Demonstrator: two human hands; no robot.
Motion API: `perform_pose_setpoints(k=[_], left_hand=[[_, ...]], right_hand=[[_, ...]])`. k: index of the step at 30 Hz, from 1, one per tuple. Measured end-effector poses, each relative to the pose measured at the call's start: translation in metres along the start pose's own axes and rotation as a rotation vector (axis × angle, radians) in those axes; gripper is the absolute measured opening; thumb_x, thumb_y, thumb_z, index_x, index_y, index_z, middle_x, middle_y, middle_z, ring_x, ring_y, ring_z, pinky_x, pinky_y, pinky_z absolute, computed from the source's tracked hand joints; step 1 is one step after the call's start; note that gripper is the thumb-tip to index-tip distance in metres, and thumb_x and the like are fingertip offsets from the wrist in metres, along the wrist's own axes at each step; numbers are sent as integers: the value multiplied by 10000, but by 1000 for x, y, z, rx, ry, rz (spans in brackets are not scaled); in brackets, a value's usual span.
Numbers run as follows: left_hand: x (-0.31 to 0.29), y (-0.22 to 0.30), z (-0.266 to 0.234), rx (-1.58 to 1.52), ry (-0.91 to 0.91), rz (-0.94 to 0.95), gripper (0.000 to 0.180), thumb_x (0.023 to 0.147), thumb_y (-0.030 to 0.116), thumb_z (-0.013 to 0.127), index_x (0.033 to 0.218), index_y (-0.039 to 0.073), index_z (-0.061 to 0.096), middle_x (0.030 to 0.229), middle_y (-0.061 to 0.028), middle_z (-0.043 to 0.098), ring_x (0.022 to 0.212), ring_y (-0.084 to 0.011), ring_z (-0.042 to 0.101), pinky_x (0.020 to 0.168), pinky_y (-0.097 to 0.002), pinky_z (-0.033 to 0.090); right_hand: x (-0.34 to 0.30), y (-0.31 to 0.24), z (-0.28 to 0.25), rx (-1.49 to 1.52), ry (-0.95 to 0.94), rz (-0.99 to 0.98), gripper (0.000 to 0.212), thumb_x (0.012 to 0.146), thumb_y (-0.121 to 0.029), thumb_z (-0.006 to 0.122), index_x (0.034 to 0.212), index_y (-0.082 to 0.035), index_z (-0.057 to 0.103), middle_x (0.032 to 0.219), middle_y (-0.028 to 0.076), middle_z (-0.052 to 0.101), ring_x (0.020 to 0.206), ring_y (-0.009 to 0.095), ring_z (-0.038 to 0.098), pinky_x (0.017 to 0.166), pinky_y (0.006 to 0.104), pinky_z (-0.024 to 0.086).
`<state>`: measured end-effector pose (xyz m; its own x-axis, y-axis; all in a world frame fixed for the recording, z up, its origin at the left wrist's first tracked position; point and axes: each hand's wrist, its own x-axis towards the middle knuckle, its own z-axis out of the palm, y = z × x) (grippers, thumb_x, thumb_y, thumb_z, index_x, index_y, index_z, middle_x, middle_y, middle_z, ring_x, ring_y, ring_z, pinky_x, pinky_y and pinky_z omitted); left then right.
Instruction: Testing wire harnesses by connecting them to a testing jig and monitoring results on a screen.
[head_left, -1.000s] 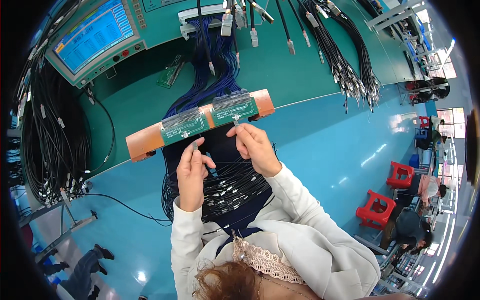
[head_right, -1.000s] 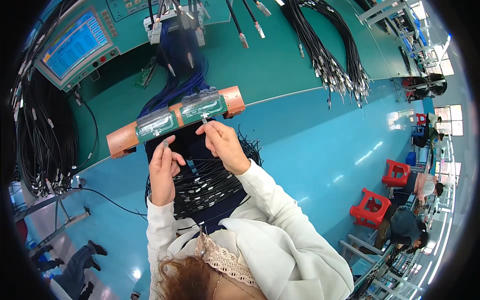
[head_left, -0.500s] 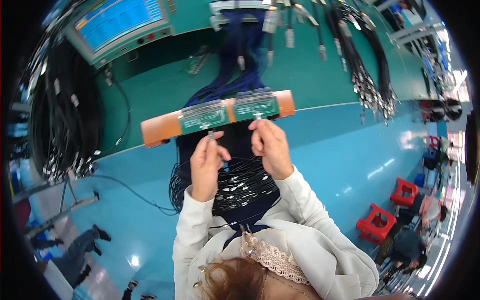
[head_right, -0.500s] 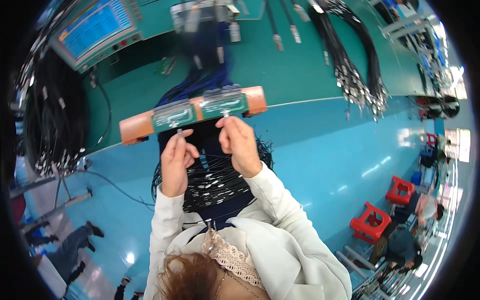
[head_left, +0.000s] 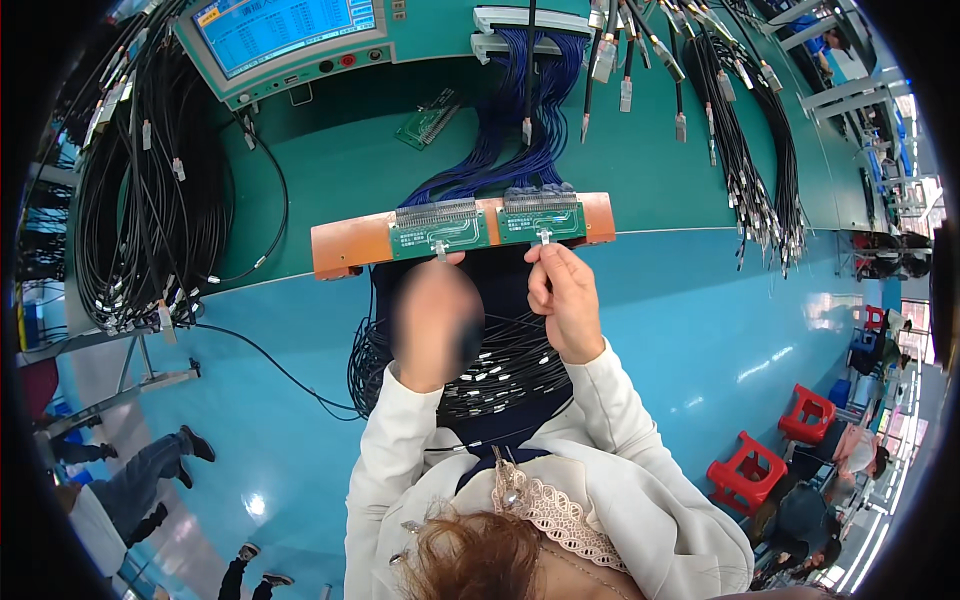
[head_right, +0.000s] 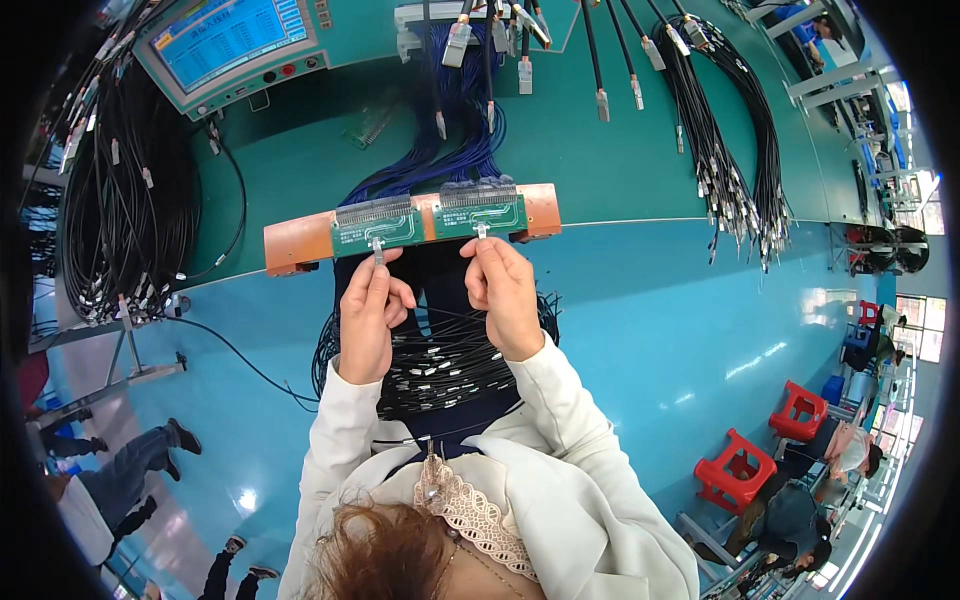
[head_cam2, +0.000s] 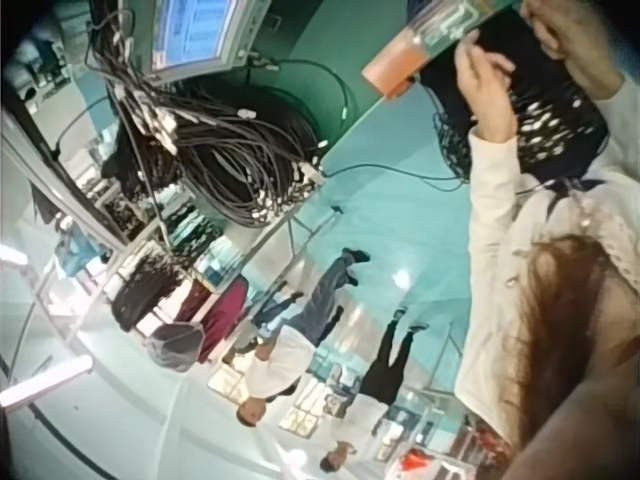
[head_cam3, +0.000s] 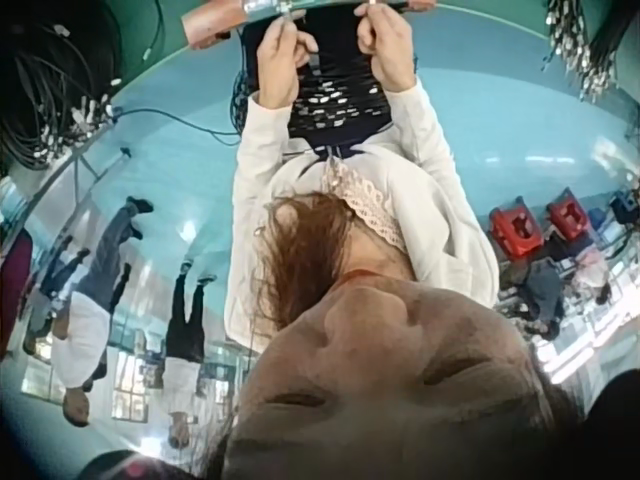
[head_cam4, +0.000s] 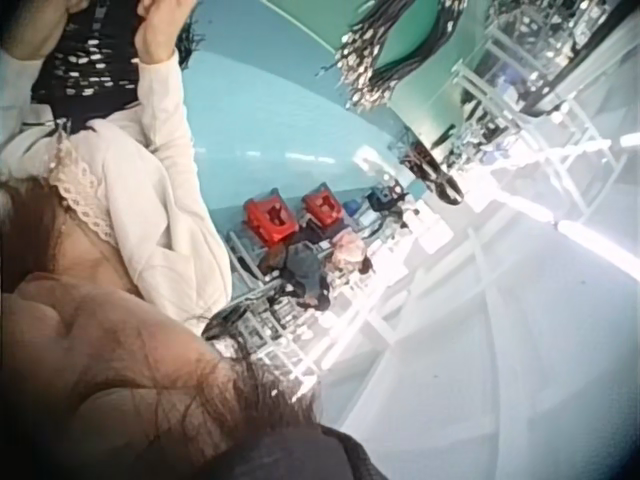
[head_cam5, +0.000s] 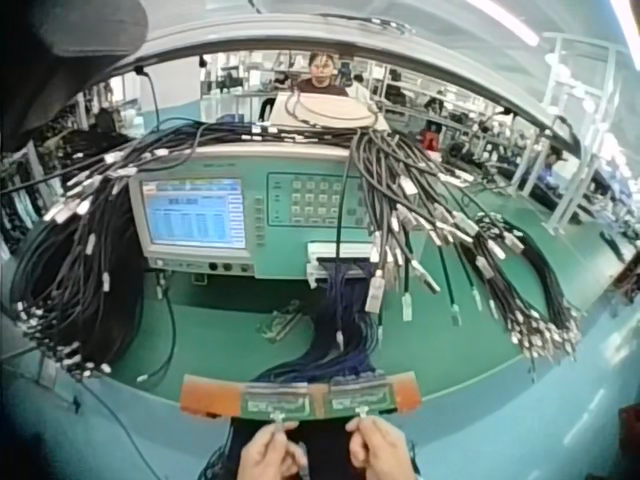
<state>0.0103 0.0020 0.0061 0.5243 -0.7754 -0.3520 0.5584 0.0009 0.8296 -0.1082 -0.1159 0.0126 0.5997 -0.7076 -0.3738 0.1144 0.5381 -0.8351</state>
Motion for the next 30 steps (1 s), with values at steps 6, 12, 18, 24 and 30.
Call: perform_pose_setpoints(k=[6, 12, 18, 24, 30], left_hand=[[-1, -5, 6, 77, 91, 49, 277, 996, 211, 385, 1136, 19, 529, 666, -24, 562, 494, -6, 320, 472, -166, 282], [8, -2, 16, 166, 152, 65, 243, 985, 183, 400, 945, 6, 560, 631, -29, 575, 509, -37, 403, 484, -182, 327], [2, 3, 1, 252, 251, 122, 237, 983, 176, 404, 932, 9, 565, 624, -34, 582, 505, -44, 437, 463, -194, 330], [10, -7, 3, 335, 118, 216, 272, 959, 206, 435, 959, -21, 583, 655, -82, 640, 502, -86, 493, 482, -220, 388], [-50, 60, -74, 616, 786, 660, 207, 877, 187, 612, 980, 11, 580, 827, -122, 624, 715, -193, 600, 660, -301, 479]], right_hand=[[-2, 1, -1, -5, 7, -3, 215, 985, -177, 403, 934, -4, 521, 547, -25, 402, 442, 31, 257, 390, 191, 198], [2, -2, 2, -49, 97, -30, 228, 984, -173, 403, 916, 7, 526, 564, 10, 480, 434, 33, 287, 391, 192, 207], [6, 15, 11, 17, 17, -48, 271, 974, -240, 443, 941, 3, 560, 625, 75, 576, 418, 39, 331, 395, 186, 238], [-1, -9, -5, -141, -56, -64, 270, 981, -211, 421, 932, 8, 571, 693, 118, 630, 426, 64, 384, 402, 206, 323], [-20, -25, -28, -1052, 220, -573, 219, 924, -167, 533, 867, 30, 610, 727, 53, 641, 624, 103, 563, 578, 250, 438]])
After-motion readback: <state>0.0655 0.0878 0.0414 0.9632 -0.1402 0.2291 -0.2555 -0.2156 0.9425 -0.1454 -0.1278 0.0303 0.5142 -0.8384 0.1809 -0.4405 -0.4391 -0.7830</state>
